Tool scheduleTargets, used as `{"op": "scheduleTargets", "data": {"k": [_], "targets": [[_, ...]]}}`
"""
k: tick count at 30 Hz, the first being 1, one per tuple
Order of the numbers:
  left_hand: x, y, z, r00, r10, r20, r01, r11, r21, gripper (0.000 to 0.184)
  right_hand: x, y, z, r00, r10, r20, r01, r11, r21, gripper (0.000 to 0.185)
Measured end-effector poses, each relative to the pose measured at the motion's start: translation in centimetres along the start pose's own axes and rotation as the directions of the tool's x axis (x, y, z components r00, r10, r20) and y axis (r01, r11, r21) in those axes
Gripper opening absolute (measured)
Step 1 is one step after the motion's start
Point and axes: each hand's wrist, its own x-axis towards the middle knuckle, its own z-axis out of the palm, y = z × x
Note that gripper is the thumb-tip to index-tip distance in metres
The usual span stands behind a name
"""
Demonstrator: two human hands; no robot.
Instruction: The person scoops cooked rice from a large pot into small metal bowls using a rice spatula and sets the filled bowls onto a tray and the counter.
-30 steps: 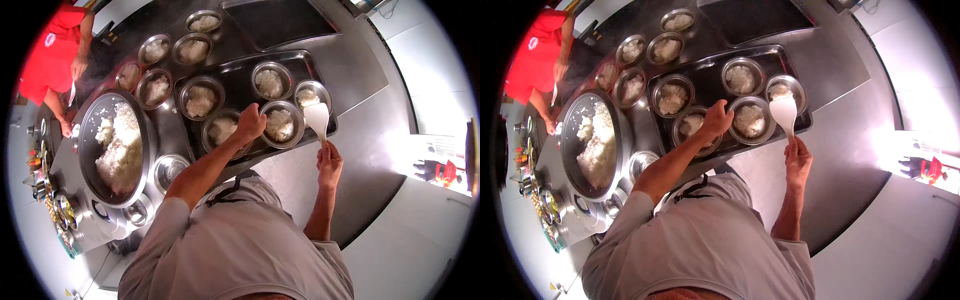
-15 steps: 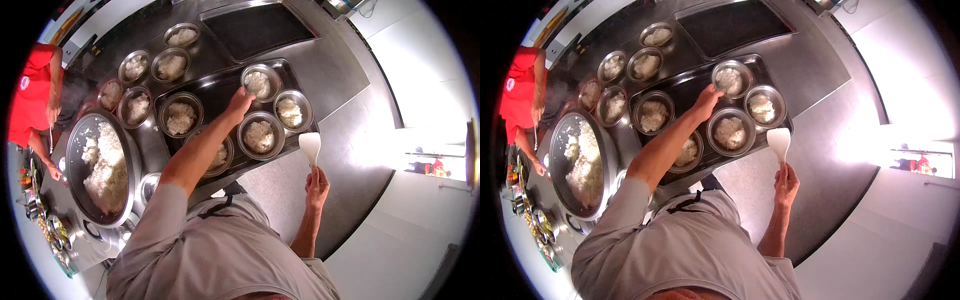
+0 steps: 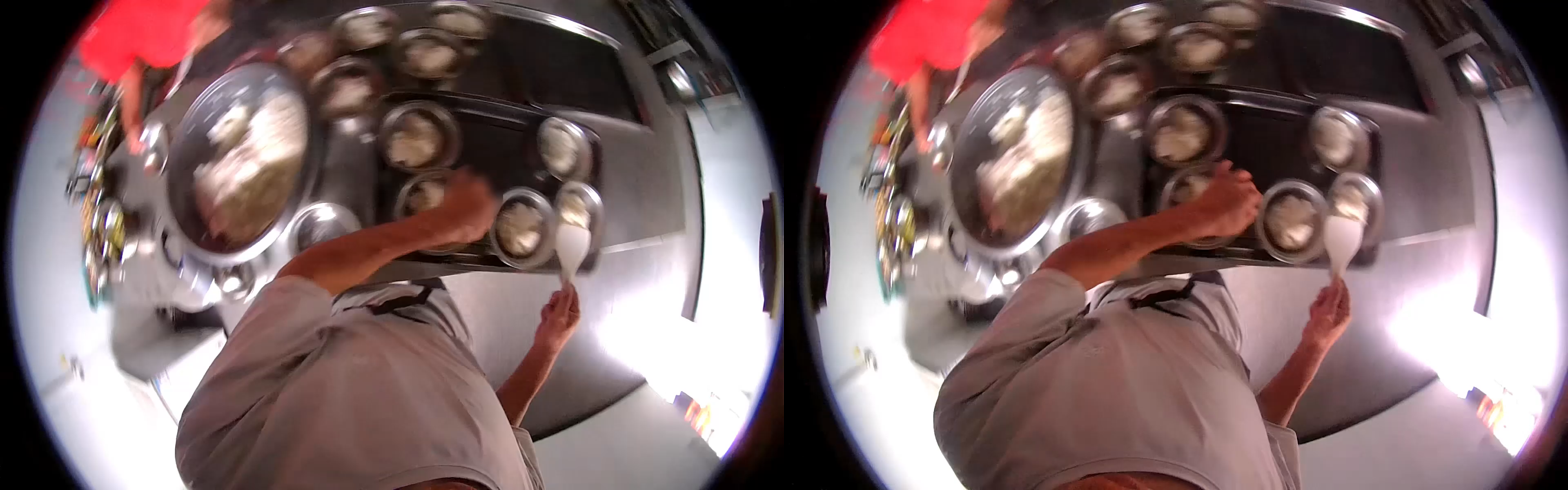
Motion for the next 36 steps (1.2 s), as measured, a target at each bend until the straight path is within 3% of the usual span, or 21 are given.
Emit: {"op": "scheduleTargets", "data": {"k": [1, 3, 5, 6, 7, 9, 12, 15, 17, 19, 21, 22, 23, 24, 25, 27, 29, 30, 34, 35, 36], "targets": [[-2.0, 0.2, 1.0, 0.997, 0.048, 0.062, -0.061, 0.972, 0.225, 0.014, 0.3, -0.1, 0.5, 0.998, -0.014, 0.067, 0.013, 1.000, 0.011, 0.029], [-4.0, -1.6, 5.6, 0.999, 0.041, 0.031, -0.050, 0.922, 0.385, 0.019, 0.4, -0.8, 2.5, 0.991, -0.064, 0.118, 0.071, 0.996, -0.056, 0.029], [-5.9, -1.3, 5.0, 0.989, -0.014, -0.147, 0.029, 0.995, 0.099, 0.024, 0.6, -1.1, 4.0, 0.982, -0.059, 0.179, 0.067, 0.997, -0.039, 0.029], [-6.6, -0.5, 2.1, 0.996, -0.084, -0.030, 0.085, 0.996, 0.021, 0.026, 0.6, -1.3, 4.6, 0.981, -0.045, 0.191, 0.054, 0.998, -0.041, 0.029], [-7.5, -0.5, 1.8, 0.994, -0.099, -0.044, 0.099, 0.995, 0.013, 0.026, 0.6, -1.6, 5.5, 0.979, -0.033, 0.201, 0.042, 0.998, -0.041, 0.029], [-9.5, -0.3, 1.4, 0.932, -0.112, -0.345, 0.071, 0.989, -0.132, 0.030, 0.0, -2.1, 7.0, 0.964, -0.055, 0.260, 0.072, 0.996, -0.058, 0.027], [-14.7, -0.6, -1.8, 0.825, -0.247, -0.508, 0.086, 0.944, -0.320, 0.035, -0.4, -1.9, 9.5, 0.954, -0.016, 0.299, 0.033, 0.998, -0.051, 0.024], [-21.6, -2.1, -3.1, 0.729, -0.423, -0.539, 0.250, 0.897, -0.365, 0.040, 0.9, 0.5, 12.0, 0.912, -0.071, 0.403, 0.096, 0.994, -0.043, 0.023], [-26.5, -3.3, -3.0, 0.633, -0.542, -0.553, 0.404, 0.841, -0.361, 0.038, -1.6, -1.8, 15.2, 0.907, -0.012, 0.421, 0.057, 0.994, -0.094, 0.022], [-30.5, -3.7, -2.8, 0.551, -0.608, -0.572, 0.510, 0.788, -0.346, 0.035, -2.8, -2.7, 17.5, 0.829, 0.060, 0.557, 0.044, 0.984, -0.172, 0.028], [-33.8, -3.7, -2.3, 0.341, -0.856, -0.389, 0.542, 0.517, -0.662, 0.030, -2.8, -1.6, 20.1, 0.830, 0.047, 0.556, 0.025, 0.992, -0.120, 0.030], [-35.1, -3.3, -2.3, 0.315, -0.863, -0.396, 0.549, 0.506, -0.665, 0.030, -3.4, -2.0, 21.3, 0.781, 0.035, 0.623, 0.055, 0.991, -0.125, 0.029], [-36.1, -2.8, -2.2, 0.216, -0.922, -0.322, 0.510, 0.388, -0.768, 0.029, -4.1, -2.5, 22.5, 0.729, 0.023, 0.684, 0.087, 0.988, -0.126, 0.029], [-37.1, -2.4, -2.2, 0.124, -0.964, -0.234, 0.450, 0.265, -0.853, 0.029, -6.3, -3.3, 24.4, 0.747, -0.027, 0.664, 0.108, 0.991, -0.080, 0.026], [-38.4, -2.3, -1.4, 0.104, -0.966, -0.238, 0.444, 0.259, -0.858, 0.029, -7.2, -3.8, 25.3, 0.734, -0.030, 0.679, 0.116, 0.990, -0.082, 0.026], [-41.7, -2.3, 0.9, -0.208, -0.950, -0.233, 0.420, 0.128, -0.898, 0.026, -8.7, -4.5, 27.3, 0.552, -0.030, 0.833, 0.278, 0.949, -0.150, 0.026], [-43.8, -2.0, 0.1, -0.304, -0.935, -0.183, 0.425, 0.039, -0.904, 0.024, -9.5, -4.3, 28.5, 0.519, -0.038, 0.854, 0.303, 0.942, -0.142, 0.025], [-44.9, -2.1, 0.1, -0.308, -0.936, -0.168, 0.364, 0.047, -0.930, 0.024, -9.7, -4.2, 29.0, 0.496, -0.037, 0.868, 0.328, 0.933, -0.148, 0.025], [-46.3, -1.8, 0.5, -0.282, -0.936, -0.209, 0.479, 0.051, -0.877, 0.030, -11.4, -4.8, 29.7, 0.423, -0.010, 0.906, 0.368, 0.916, -0.161, 0.025], [-46.5, -1.9, 0.2, -0.199, -0.980, 0.003, 0.463, -0.096, -0.881, 0.034, -11.4, -4.9, 29.7, 0.427, -0.016, 0.904, 0.377, 0.912, -0.162, 0.025], [-46.4, -2.0, 0.0, -0.106, -0.970, 0.217, 0.464, -0.241, -0.852, 0.038, -11.6, -5.1, 29.7, 0.346, -0.018, 0.938, 0.416, 0.899, -0.136, 0.027]]}}
